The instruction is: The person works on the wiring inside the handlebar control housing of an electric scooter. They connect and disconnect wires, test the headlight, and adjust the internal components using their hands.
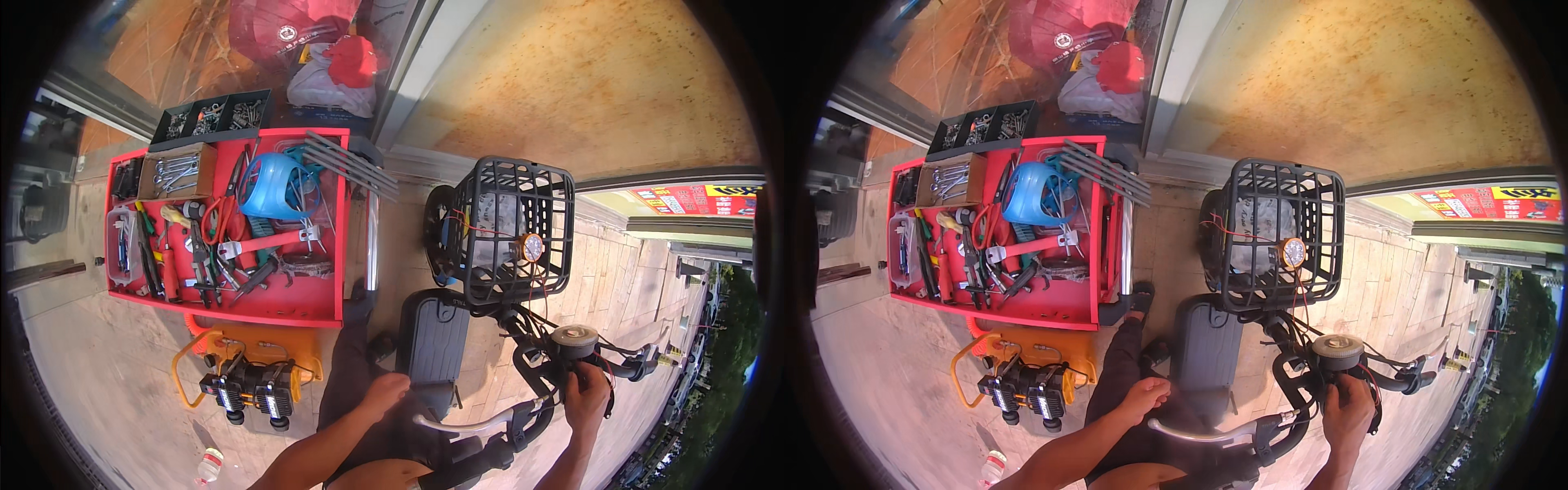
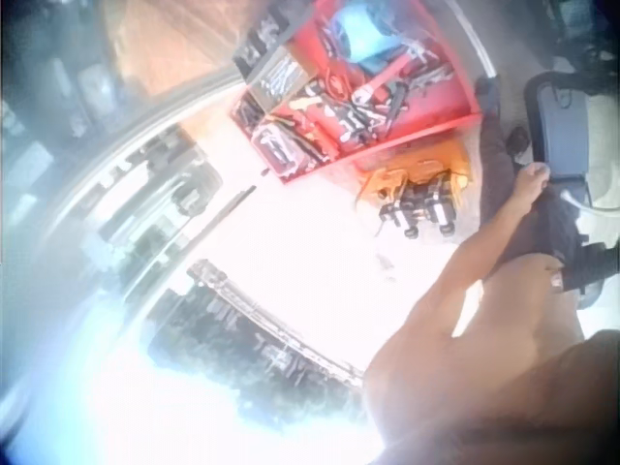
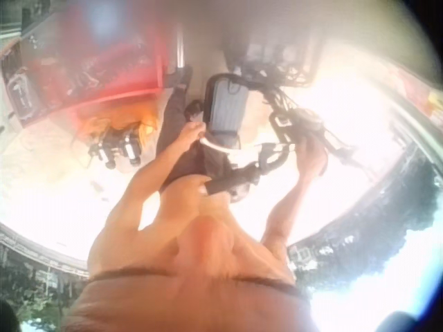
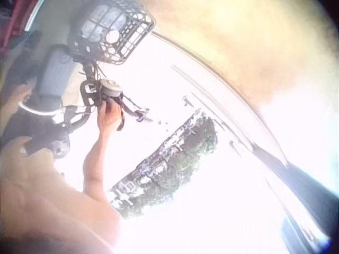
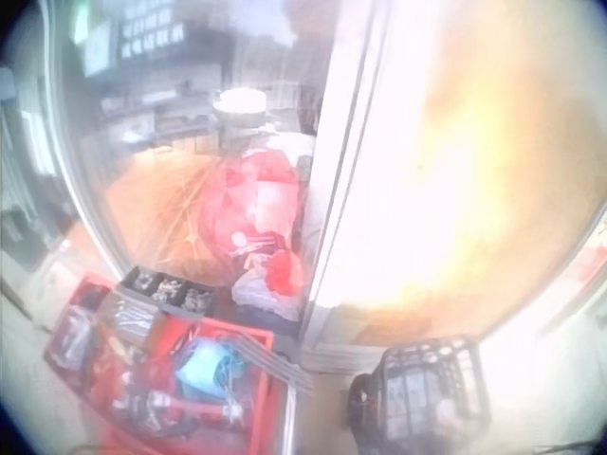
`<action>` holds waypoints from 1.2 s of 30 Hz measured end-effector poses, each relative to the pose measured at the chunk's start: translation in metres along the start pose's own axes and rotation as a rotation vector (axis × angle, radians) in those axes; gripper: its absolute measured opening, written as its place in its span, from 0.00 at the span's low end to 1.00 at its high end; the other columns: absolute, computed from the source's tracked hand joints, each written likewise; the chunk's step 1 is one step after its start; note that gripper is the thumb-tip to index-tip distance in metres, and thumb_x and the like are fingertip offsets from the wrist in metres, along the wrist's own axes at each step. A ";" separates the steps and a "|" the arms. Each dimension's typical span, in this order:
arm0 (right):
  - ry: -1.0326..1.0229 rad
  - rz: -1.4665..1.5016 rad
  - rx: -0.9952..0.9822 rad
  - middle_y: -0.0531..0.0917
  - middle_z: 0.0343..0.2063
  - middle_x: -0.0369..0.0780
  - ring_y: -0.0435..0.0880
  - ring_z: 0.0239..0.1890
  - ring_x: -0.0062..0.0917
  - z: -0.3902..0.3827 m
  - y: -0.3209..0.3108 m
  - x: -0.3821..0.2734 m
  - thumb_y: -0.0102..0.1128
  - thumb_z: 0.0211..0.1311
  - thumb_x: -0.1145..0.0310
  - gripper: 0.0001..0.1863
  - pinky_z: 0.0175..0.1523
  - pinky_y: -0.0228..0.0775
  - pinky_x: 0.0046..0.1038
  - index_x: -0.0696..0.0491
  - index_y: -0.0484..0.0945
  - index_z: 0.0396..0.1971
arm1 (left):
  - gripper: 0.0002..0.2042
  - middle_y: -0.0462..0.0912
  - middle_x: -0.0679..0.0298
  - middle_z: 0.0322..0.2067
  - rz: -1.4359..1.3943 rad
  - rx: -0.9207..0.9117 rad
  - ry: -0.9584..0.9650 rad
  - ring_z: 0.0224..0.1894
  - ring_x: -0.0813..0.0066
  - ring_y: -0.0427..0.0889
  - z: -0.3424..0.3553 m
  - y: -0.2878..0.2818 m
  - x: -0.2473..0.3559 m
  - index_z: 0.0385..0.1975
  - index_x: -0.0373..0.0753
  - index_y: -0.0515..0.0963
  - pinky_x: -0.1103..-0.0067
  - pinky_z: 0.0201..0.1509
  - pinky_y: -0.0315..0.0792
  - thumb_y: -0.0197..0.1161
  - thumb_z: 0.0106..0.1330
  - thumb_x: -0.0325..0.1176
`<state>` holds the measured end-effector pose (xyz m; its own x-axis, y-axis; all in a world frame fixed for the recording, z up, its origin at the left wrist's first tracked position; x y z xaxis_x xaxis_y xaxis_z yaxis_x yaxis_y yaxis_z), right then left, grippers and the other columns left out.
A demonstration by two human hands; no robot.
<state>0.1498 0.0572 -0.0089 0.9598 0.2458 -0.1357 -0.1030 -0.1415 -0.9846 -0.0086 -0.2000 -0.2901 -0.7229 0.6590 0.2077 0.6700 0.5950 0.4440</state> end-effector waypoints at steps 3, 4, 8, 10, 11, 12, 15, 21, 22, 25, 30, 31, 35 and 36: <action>-0.021 0.031 -0.010 0.82 0.30 0.46 0.83 0.31 0.39 0.007 -0.001 -0.001 0.64 0.53 0.77 0.08 0.37 0.74 0.34 0.60 0.81 0.34 | 0.12 0.81 0.68 0.36 0.053 0.041 0.136 0.36 0.82 0.76 -0.004 -0.017 -0.017 0.47 0.38 0.78 0.84 0.38 0.69 0.61 0.68 0.36; -0.043 0.036 0.004 0.82 0.29 0.46 0.83 0.30 0.39 0.007 -0.004 -0.003 0.64 0.53 0.77 0.07 0.37 0.74 0.35 0.60 0.81 0.34 | 0.12 0.81 0.68 0.36 0.078 0.047 0.182 0.35 0.82 0.76 -0.004 -0.023 -0.025 0.47 0.37 0.78 0.84 0.38 0.69 0.61 0.68 0.35; -0.050 0.034 0.012 0.82 0.28 0.46 0.83 0.29 0.39 0.006 -0.008 -0.006 0.64 0.53 0.76 0.07 0.36 0.74 0.35 0.58 0.82 0.34 | 0.09 0.80 0.67 0.32 0.253 0.321 0.279 0.35 0.81 0.77 -0.017 -0.064 -0.055 0.42 0.36 0.79 0.82 0.39 0.71 0.63 0.65 0.31; -0.132 0.042 0.039 0.83 0.29 0.46 0.83 0.29 0.39 0.010 -0.002 0.002 0.63 0.54 0.75 0.07 0.36 0.74 0.35 0.57 0.82 0.33 | 0.09 0.81 0.67 0.32 0.510 0.457 0.436 0.35 0.78 0.79 -0.013 -0.097 -0.084 0.40 0.36 0.79 0.81 0.41 0.73 0.65 0.64 0.32; -0.122 0.056 0.034 0.83 0.29 0.46 0.83 0.29 0.39 0.014 -0.003 0.002 0.63 0.54 0.74 0.07 0.36 0.74 0.35 0.57 0.83 0.33 | 0.11 0.83 0.62 0.34 0.572 0.473 0.384 0.38 0.73 0.82 -0.018 -0.099 -0.082 0.41 0.36 0.80 0.78 0.45 0.75 0.65 0.63 0.34; -0.131 0.062 0.033 0.83 0.29 0.46 0.83 0.30 0.40 0.015 -0.002 0.002 0.63 0.54 0.73 0.07 0.36 0.74 0.36 0.57 0.83 0.33 | 0.12 0.86 0.58 0.36 0.630 0.494 0.327 0.41 0.69 0.85 -0.027 -0.101 -0.082 0.41 0.36 0.80 0.75 0.49 0.76 0.66 0.63 0.37; -0.180 0.043 0.068 0.83 0.30 0.45 0.83 0.31 0.40 0.012 0.002 0.007 0.63 0.54 0.73 0.07 0.38 0.74 0.36 0.56 0.83 0.34 | 0.12 0.86 0.58 0.36 0.698 0.429 0.276 0.42 0.66 0.85 -0.022 -0.109 -0.090 0.40 0.37 0.80 0.74 0.49 0.76 0.66 0.62 0.37; -0.093 -0.005 0.050 0.83 0.29 0.47 0.84 0.30 0.39 0.006 0.001 0.004 0.62 0.56 0.76 0.07 0.37 0.74 0.33 0.59 0.82 0.36 | 0.13 0.84 0.59 0.36 1.289 0.295 0.206 0.42 0.58 0.84 0.008 -0.132 -0.122 0.40 0.41 0.80 0.65 0.48 0.76 0.63 0.61 0.42; -0.095 -0.008 0.057 0.83 0.29 0.47 0.84 0.30 0.39 0.005 0.001 0.005 0.62 0.56 0.77 0.07 0.36 0.74 0.33 0.59 0.82 0.36 | 0.13 0.84 0.60 0.36 1.308 0.278 0.221 0.42 0.58 0.84 0.011 -0.135 -0.133 0.40 0.41 0.80 0.64 0.47 0.76 0.63 0.61 0.42; 0.009 -0.015 0.012 0.83 0.29 0.45 0.83 0.26 0.33 0.002 0.000 -0.002 0.63 0.57 0.77 0.08 0.35 0.73 0.30 0.60 0.82 0.37 | 0.13 0.83 0.59 0.36 1.315 0.303 0.173 0.42 0.56 0.83 0.009 -0.126 -0.139 0.39 0.42 0.80 0.63 0.46 0.77 0.63 0.60 0.42; 0.027 -0.070 -0.001 0.83 0.27 0.45 0.82 0.26 0.30 0.012 0.000 -0.012 0.64 0.57 0.76 0.07 0.34 0.71 0.28 0.61 0.82 0.36 | 0.11 0.83 0.59 0.35 1.344 0.357 0.214 0.39 0.54 0.83 0.013 -0.110 -0.133 0.35 0.42 0.80 0.63 0.44 0.77 0.65 0.58 0.42; 0.040 -0.096 -0.020 0.83 0.27 0.45 0.82 0.26 0.30 0.012 -0.001 -0.015 0.63 0.57 0.76 0.07 0.35 0.72 0.28 0.61 0.82 0.35 | 0.11 0.83 0.58 0.36 1.294 0.370 0.249 0.39 0.54 0.83 0.012 -0.111 -0.137 0.34 0.42 0.80 0.63 0.44 0.77 0.65 0.58 0.41; -0.007 -0.141 -0.037 0.83 0.28 0.45 0.81 0.27 0.30 0.012 -0.002 -0.013 0.63 0.56 0.77 0.07 0.35 0.71 0.29 0.61 0.82 0.35 | 0.11 0.83 0.58 0.36 1.297 0.337 0.234 0.39 0.54 0.83 0.013 -0.117 -0.139 0.35 0.41 0.80 0.63 0.44 0.77 0.64 0.58 0.40; -0.024 -0.147 -0.029 0.82 0.28 0.45 0.81 0.26 0.30 0.011 -0.001 -0.013 0.63 0.56 0.77 0.07 0.34 0.71 0.29 0.61 0.82 0.35 | 0.11 0.83 0.58 0.36 1.302 0.348 0.246 0.39 0.54 0.83 0.014 -0.119 -0.140 0.35 0.41 0.80 0.63 0.44 0.77 0.64 0.58 0.40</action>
<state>0.1349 0.0651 -0.0071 0.9575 0.2883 0.0064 0.0457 -0.1298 -0.9905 0.0149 -0.3568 -0.3844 0.4698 0.7493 0.4667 0.8630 -0.2786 -0.4214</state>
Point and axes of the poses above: each hand's wrist, its own z-axis towards the middle knuckle, its own y-axis out of the palm, x = y × z, the point moved 2 cm from there along z, towards the middle knuckle
